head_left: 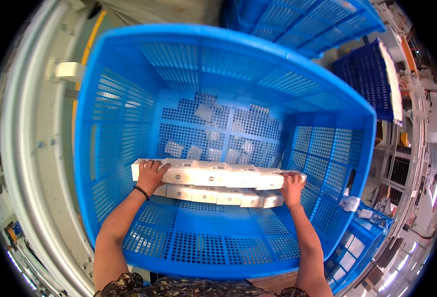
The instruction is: The person unloads packages of paper products from blue bins and places them onto a moving curved conveyor belt in a manufacturing facility.
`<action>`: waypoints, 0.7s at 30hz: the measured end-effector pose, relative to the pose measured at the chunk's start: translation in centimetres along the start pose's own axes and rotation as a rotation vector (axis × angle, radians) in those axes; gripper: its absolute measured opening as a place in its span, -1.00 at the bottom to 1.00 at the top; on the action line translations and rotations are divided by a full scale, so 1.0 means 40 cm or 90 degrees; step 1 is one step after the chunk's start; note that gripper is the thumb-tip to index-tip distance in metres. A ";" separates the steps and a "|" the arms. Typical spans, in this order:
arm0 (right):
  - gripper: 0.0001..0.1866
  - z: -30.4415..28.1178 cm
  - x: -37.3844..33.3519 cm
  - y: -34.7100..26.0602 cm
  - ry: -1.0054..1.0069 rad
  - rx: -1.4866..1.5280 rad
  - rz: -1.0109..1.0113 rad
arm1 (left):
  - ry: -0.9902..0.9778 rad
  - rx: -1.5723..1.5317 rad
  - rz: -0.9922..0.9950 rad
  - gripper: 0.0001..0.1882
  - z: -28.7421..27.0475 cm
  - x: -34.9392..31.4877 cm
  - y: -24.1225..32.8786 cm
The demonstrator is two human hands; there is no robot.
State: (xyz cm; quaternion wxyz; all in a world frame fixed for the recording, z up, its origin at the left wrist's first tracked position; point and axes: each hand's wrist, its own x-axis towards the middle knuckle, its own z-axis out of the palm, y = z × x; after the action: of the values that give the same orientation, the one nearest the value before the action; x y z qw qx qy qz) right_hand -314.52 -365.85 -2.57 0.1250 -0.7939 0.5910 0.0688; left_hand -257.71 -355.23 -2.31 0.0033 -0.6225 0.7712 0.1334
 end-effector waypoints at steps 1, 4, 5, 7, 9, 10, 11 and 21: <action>-0.17 -0.081 0.007 -0.006 0.023 0.006 0.004 | 0.032 0.005 -0.001 -0.14 -0.075 0.002 0.017; -0.20 -0.395 0.034 -0.029 0.170 0.026 -0.052 | 0.180 0.040 -0.021 -0.14 -0.348 -0.016 0.085; -0.20 -0.511 0.035 -0.030 0.215 0.033 -0.072 | 0.228 0.047 -0.025 -0.14 -0.444 -0.031 0.110; -0.24 -0.730 0.026 -0.051 0.333 0.036 -0.113 | 0.311 0.075 -0.038 -0.13 -0.639 -0.071 0.157; -0.24 -0.908 0.018 -0.053 0.439 0.048 -0.120 | 0.399 0.093 -0.068 -0.41 -0.808 -0.133 0.203; -0.24 -1.014 0.018 -0.108 0.491 0.038 -0.185 | 0.424 0.099 -0.105 -0.40 -0.876 -0.191 0.213; -0.28 -1.110 0.019 -0.153 0.510 -0.012 -0.218 | 0.450 0.099 -0.135 -0.39 -0.933 -0.249 0.218; -0.23 -1.368 0.070 -1.149 0.512 0.093 -0.680 | 0.511 0.156 -0.607 -0.13 -1.024 -1.066 0.289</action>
State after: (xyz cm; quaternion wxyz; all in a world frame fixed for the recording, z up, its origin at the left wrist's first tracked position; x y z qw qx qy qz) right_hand -271.90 -371.31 54.59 -0.0347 -0.9307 0.1206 -0.3437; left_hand -252.63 -320.76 46.83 -0.1559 -0.8941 0.3602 -0.2156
